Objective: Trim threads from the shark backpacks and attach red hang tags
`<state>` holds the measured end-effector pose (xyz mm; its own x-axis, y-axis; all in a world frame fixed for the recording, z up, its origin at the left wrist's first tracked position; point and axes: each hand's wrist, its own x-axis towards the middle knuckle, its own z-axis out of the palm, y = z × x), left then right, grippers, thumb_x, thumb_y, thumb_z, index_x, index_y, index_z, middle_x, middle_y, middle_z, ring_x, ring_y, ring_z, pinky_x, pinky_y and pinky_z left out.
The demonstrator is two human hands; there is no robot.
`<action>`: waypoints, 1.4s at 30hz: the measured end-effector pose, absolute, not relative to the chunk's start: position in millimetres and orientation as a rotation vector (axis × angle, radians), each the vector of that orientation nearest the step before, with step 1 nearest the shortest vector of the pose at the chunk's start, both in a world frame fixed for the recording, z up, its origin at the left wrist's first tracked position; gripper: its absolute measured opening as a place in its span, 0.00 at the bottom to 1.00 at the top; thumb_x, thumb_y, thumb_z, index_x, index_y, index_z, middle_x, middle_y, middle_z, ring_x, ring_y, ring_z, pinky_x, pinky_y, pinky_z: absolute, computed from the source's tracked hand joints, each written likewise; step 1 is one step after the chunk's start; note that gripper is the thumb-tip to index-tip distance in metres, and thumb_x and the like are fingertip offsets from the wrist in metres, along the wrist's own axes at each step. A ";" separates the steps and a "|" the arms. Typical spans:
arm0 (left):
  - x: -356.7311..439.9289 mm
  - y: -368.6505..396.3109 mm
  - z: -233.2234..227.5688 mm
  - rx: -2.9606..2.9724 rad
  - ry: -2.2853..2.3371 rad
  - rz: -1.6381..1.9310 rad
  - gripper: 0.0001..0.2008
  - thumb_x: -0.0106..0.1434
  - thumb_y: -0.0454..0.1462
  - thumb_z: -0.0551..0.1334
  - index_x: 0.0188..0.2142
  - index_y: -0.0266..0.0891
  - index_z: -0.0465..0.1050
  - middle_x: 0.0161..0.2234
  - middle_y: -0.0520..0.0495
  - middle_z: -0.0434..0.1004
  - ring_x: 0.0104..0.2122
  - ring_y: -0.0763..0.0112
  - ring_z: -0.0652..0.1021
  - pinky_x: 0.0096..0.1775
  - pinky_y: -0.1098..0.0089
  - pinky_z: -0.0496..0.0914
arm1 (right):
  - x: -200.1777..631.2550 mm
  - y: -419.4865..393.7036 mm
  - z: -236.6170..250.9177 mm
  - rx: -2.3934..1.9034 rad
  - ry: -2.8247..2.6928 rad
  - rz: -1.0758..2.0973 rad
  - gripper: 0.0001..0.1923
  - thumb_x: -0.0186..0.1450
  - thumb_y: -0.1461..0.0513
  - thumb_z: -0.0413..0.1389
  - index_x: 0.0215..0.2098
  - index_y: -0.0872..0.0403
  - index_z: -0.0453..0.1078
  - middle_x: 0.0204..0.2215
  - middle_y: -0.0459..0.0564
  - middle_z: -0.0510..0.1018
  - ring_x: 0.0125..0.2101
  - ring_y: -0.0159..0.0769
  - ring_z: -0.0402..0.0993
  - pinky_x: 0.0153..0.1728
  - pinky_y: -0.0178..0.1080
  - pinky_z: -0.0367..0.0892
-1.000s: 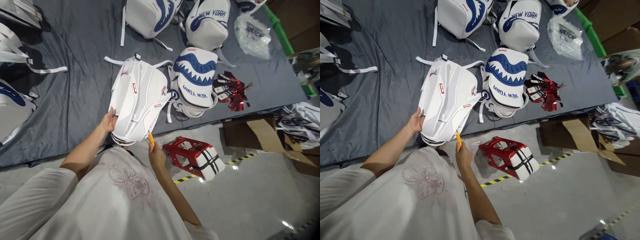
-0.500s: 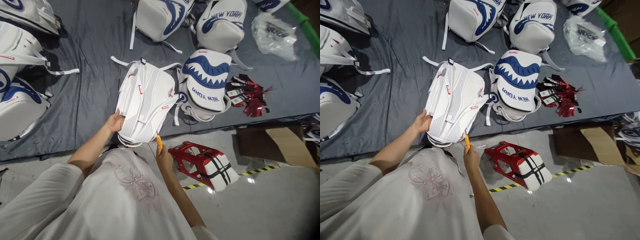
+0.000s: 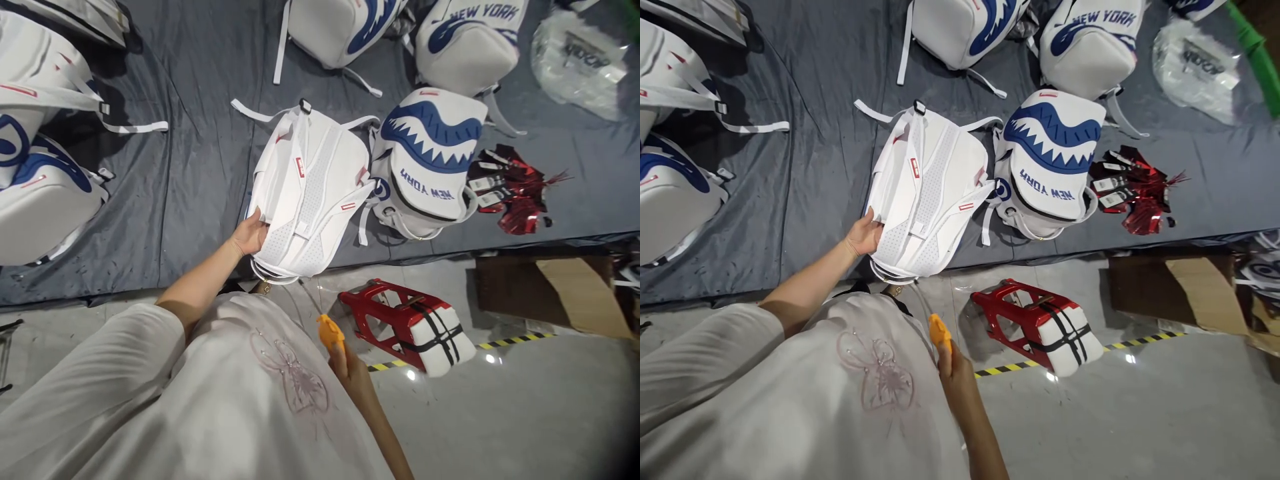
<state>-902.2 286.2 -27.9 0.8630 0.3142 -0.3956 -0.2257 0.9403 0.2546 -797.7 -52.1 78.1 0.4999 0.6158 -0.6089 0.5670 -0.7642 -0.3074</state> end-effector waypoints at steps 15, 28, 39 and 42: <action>-903.5 286.3 -9.4 0.268 0.503 0.188 0.28 0.69 0.50 0.52 0.57 0.29 0.67 0.45 0.34 0.80 0.48 0.52 0.79 0.56 0.52 0.66 | -850.1 4.4 77.1 -2.738 -0.947 1.253 0.17 0.73 0.55 0.40 0.43 0.51 0.68 0.27 0.49 0.76 0.28 0.39 0.71 0.25 0.36 0.51; -944.6 257.0 -6.9 2.225 0.472 0.154 0.41 0.52 0.41 0.71 0.65 0.45 0.61 0.71 0.41 0.40 0.70 0.43 0.40 0.65 0.45 0.33 | -868.0 -5.8 64.6 -2.869 -0.581 1.231 0.20 0.75 0.56 0.37 0.50 0.55 0.67 0.30 0.52 0.78 0.30 0.39 0.72 0.26 0.35 0.50; -915.1 279.5 -34.9 2.147 0.391 -0.040 0.34 0.56 0.43 0.67 0.61 0.38 0.67 0.67 0.33 0.54 0.68 0.40 0.51 0.66 0.48 0.41 | -877.0 17.4 49.5 -2.771 -0.554 1.312 0.20 0.74 0.53 0.38 0.48 0.52 0.68 0.34 0.52 0.79 0.35 0.42 0.75 0.28 0.37 0.56; -918.2 270.4 -28.9 2.119 0.452 0.004 0.32 0.56 0.41 0.66 0.61 0.39 0.67 0.67 0.34 0.56 0.68 0.42 0.53 0.66 0.48 0.42 | -876.3 17.6 46.2 -2.761 -0.506 1.295 0.21 0.74 0.53 0.37 0.49 0.52 0.68 0.35 0.53 0.79 0.36 0.43 0.76 0.29 0.37 0.57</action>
<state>-918.2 270.4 -28.9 0.9321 0.3202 -0.1695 0.3168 -0.4934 0.8100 -876.3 17.6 46.2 0.5958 0.3135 -0.7394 0.2714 -0.9451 -0.1820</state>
